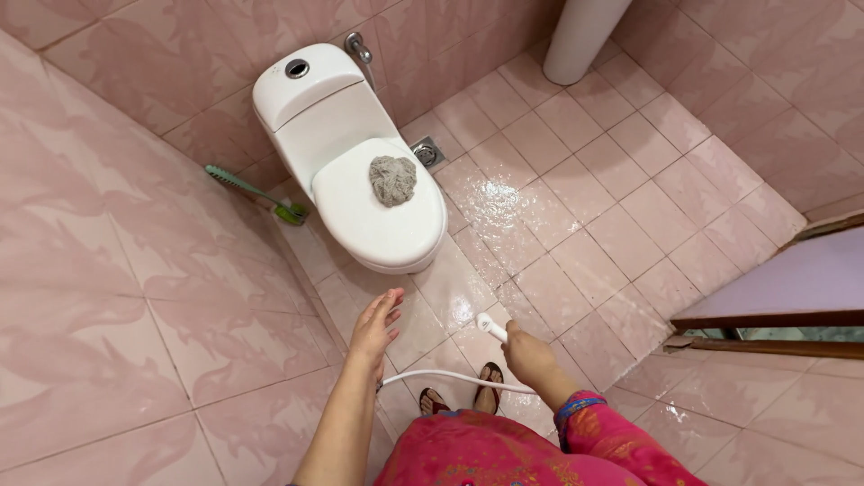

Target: The person washes hands at the sink, then uses a blue plastic cup to scoop water and pour it onto the floor and walls. They then use a handheld bidet sprayer to rinse the floor and toilet area, moving around the bathroom to cover different surfaces.

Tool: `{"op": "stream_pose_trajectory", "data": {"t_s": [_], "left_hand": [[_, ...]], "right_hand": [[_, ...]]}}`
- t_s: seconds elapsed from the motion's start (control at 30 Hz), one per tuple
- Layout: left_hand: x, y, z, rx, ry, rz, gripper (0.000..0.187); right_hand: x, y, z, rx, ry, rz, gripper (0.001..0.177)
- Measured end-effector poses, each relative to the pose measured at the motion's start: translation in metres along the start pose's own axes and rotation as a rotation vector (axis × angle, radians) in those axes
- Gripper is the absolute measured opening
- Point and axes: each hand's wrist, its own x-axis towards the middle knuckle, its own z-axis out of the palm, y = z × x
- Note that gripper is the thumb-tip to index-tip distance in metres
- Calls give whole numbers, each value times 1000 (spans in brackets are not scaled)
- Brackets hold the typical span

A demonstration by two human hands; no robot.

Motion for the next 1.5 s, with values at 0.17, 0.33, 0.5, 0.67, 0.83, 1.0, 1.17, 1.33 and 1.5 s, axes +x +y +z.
{"op": "stream_pose_trajectory", "data": {"t_s": [0.17, 0.33, 0.5, 0.67, 0.83, 1.0, 1.17, 1.33, 1.5], "left_hand": [[0, 15, 27, 23, -14, 17, 55], [4, 29, 50, 54, -22, 40, 55], [13, 26, 70, 59, -32, 43, 57], [25, 27, 93, 40, -49, 42, 58], [31, 30, 113, 48, -82, 57, 58], [29, 32, 123, 66, -88, 57, 57], [32, 36, 131, 95, -112, 66, 57], [40, 35, 131, 92, -134, 82, 62], [61, 51, 129, 138, -139, 113, 66]], "right_hand": [[8, 18, -19, 81, 75, 13, 32], [23, 27, -34, 133, 129, 1, 34], [29, 41, -50, 178, 180, 35, 34], [33, 48, -71, 209, 188, 54, 36], [34, 63, -81, 249, 201, 75, 35], [32, 84, -83, 301, 235, 110, 38], [35, 94, -79, 322, 248, 156, 39], [35, 88, -75, 326, 232, 182, 40], [36, 78, -80, 373, 228, 191, 41]]}}
